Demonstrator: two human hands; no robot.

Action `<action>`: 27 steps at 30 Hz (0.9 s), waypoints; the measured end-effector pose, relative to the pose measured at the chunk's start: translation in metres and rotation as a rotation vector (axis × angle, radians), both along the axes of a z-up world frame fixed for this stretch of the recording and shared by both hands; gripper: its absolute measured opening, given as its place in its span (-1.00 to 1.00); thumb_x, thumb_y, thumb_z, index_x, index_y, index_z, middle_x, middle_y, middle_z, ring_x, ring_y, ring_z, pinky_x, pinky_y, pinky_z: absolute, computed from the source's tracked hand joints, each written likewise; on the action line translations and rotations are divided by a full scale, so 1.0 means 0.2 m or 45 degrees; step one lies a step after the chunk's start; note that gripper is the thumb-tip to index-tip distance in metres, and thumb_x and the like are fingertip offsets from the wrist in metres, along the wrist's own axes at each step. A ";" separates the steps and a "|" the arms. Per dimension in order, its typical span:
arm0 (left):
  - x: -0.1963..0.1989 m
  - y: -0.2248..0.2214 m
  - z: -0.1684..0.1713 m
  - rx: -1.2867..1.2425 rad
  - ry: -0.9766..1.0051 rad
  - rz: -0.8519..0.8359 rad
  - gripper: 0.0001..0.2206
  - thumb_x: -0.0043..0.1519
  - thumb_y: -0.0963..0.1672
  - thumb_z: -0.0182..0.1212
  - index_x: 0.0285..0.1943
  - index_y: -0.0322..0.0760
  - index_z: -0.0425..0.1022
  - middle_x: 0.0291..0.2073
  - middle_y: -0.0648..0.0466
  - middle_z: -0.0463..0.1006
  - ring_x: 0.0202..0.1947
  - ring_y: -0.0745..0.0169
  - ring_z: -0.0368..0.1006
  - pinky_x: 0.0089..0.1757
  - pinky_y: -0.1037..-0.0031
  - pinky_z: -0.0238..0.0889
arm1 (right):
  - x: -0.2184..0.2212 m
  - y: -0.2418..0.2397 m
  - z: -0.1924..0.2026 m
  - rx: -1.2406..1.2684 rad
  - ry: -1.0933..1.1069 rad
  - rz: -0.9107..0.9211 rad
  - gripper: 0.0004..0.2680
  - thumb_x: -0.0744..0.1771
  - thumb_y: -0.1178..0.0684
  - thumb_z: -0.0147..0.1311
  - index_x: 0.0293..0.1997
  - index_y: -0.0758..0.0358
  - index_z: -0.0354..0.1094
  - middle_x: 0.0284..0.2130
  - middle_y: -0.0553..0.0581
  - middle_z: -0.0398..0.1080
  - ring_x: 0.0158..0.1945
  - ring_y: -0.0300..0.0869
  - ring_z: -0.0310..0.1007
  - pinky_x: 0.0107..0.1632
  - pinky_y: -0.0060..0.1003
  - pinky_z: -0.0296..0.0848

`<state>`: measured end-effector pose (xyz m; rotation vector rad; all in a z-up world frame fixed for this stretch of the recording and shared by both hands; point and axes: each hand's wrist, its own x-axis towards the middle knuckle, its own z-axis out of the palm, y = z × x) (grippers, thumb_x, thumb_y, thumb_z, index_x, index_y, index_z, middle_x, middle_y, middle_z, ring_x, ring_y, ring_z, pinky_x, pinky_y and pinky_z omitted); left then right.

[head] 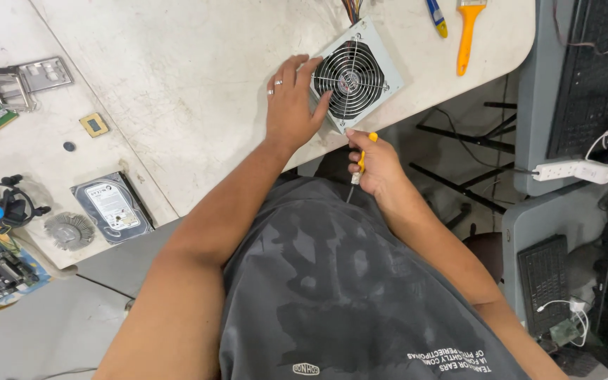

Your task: Removing screws from a power supply unit and inspecting a motherboard

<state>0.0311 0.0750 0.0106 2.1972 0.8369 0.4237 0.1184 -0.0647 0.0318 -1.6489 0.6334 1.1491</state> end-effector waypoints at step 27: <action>0.00 -0.03 -0.09 -0.015 0.085 -0.016 -0.55 0.20 0.00 -0.01 0.26 -0.05 0.07 0.14 0.02 0.16 0.08 -0.08 0.20 -0.03 0.03 0.07 | 0.03 0.05 0.02 -0.109 0.013 0.306 -0.82 0.21 0.03 0.15 -0.51 0.08 0.13 -0.60 -0.04 0.14 -0.68 -0.38 -0.05 -0.67 -0.52 -0.15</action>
